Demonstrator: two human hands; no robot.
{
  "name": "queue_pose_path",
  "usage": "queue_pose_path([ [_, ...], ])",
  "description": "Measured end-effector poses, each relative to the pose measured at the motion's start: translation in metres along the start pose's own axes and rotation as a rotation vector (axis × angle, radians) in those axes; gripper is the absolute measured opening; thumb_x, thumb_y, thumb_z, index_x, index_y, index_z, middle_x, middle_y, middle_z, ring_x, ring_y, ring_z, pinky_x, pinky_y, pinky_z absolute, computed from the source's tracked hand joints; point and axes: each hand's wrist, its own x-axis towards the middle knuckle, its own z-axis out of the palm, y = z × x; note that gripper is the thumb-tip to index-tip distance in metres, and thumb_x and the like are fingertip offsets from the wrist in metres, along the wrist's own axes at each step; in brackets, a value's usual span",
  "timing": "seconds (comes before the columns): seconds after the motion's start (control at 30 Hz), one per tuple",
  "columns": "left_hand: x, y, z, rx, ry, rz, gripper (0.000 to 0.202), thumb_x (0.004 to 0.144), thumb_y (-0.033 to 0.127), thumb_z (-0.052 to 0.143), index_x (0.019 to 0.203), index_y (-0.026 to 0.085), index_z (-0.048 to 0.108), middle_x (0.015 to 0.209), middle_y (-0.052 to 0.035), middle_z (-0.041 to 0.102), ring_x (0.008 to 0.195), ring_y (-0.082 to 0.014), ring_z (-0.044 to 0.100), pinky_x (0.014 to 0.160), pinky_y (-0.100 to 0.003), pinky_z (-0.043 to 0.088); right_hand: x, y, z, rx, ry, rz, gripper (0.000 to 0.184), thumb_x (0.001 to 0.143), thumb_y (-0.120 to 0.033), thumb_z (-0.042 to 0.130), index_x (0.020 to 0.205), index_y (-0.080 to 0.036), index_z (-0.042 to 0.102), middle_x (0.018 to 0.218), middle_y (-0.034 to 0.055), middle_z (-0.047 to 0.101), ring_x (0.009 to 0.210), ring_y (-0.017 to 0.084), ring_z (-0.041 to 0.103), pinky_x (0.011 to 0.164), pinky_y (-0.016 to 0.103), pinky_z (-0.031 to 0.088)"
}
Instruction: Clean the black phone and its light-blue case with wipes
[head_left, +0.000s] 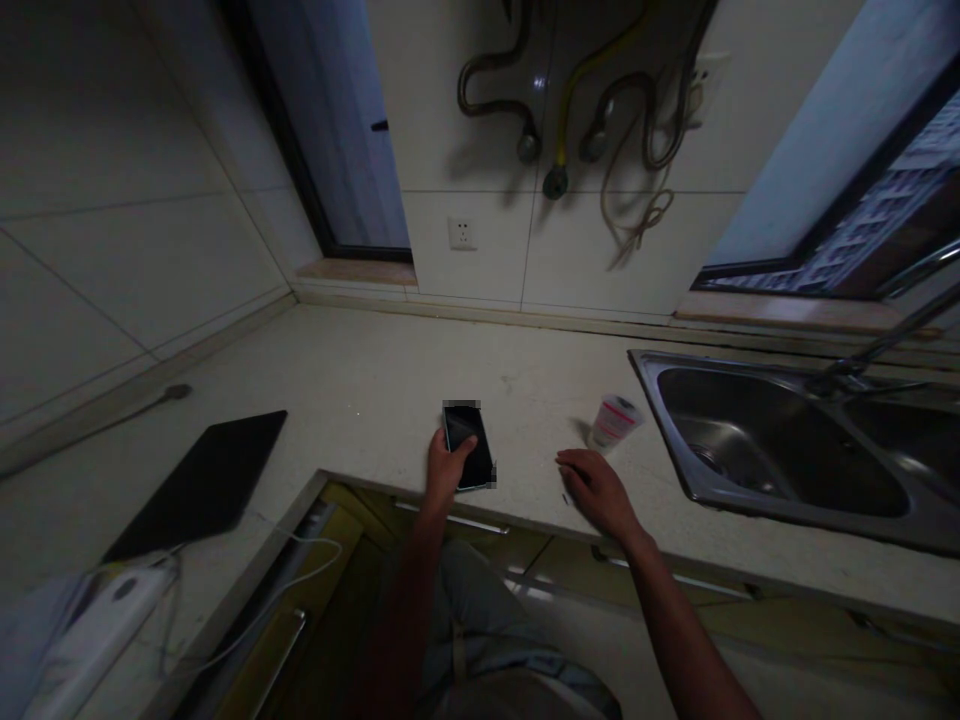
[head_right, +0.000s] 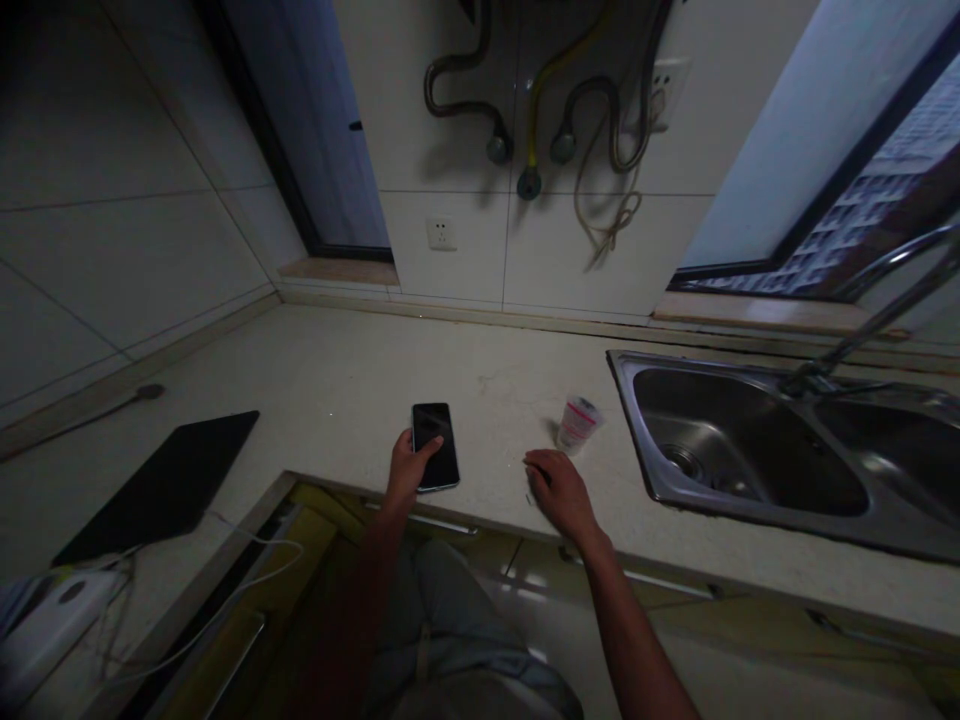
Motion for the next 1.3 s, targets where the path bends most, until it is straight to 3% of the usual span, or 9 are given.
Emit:
queue_pose_path([
  [0.27, -0.002, -0.004, 0.002, 0.125, -0.072, 0.104, 0.034, 0.068, 0.038, 0.073, 0.093, 0.017, 0.061, 0.089, -0.0066, 0.071, 0.081, -0.0213, 0.067, 0.075, -0.033, 0.052, 0.000, -0.001, -0.001, -0.014, -0.005, 0.007, 0.023, 0.094, -0.034, 0.052, 0.103, -0.024, 0.072, 0.107, 0.0088, 0.073, 0.103, 0.026, 0.065, 0.095, 0.048, 0.051],
  [0.73, 0.004, -0.007, -0.002, -0.053, -0.057, 0.049, 0.048, 0.065, 0.051, 0.076, 0.095, 0.015, 0.065, 0.086, -0.0063, 0.072, 0.083, -0.0226, 0.068, 0.079, -0.034, 0.052, -0.001, -0.002, -0.001, 0.006, 0.019, 0.035, 0.027, 0.095, -0.036, 0.052, 0.107, -0.022, 0.071, 0.110, 0.0091, 0.073, 0.105, 0.025, 0.065, 0.095, 0.046, 0.051],
  [0.9, 0.003, -0.006, -0.002, -0.029, -0.069, 0.047, 0.041, 0.066, 0.047, 0.076, 0.091, 0.016, 0.065, 0.084, -0.0054, 0.072, 0.079, -0.0204, 0.067, 0.073, -0.030, 0.051, -0.005, -0.007, 0.003, 0.009, 0.071, 0.003, 0.026, 0.095, -0.035, 0.052, 0.105, -0.024, 0.072, 0.110, 0.0098, 0.073, 0.105, 0.026, 0.065, 0.095, 0.047, 0.051],
  [1.03, 0.002, -0.004, -0.001, 0.053, -0.087, 0.061, 0.036, 0.067, 0.045, 0.075, 0.087, 0.016, 0.064, 0.081, -0.0052, 0.070, 0.074, -0.0194, 0.065, 0.067, -0.029, 0.050, -0.012, -0.008, 0.007, -0.025, 0.000, -0.036, 0.027, 0.095, -0.034, 0.053, 0.109, -0.021, 0.072, 0.114, 0.0122, 0.072, 0.110, 0.027, 0.064, 0.097, 0.049, 0.051],
  [1.3, 0.004, -0.005, 0.002, 0.253, -0.066, 0.107, 0.029, 0.073, 0.039, 0.073, 0.090, 0.016, 0.066, 0.084, -0.0072, 0.072, 0.077, -0.0201, 0.066, 0.073, -0.031, 0.051, -0.016, -0.008, 0.002, -0.110, -0.112, -0.095, 0.028, 0.095, -0.031, 0.053, 0.111, -0.018, 0.071, 0.123, 0.0156, 0.067, 0.117, 0.029, 0.060, 0.100, 0.050, 0.051],
])
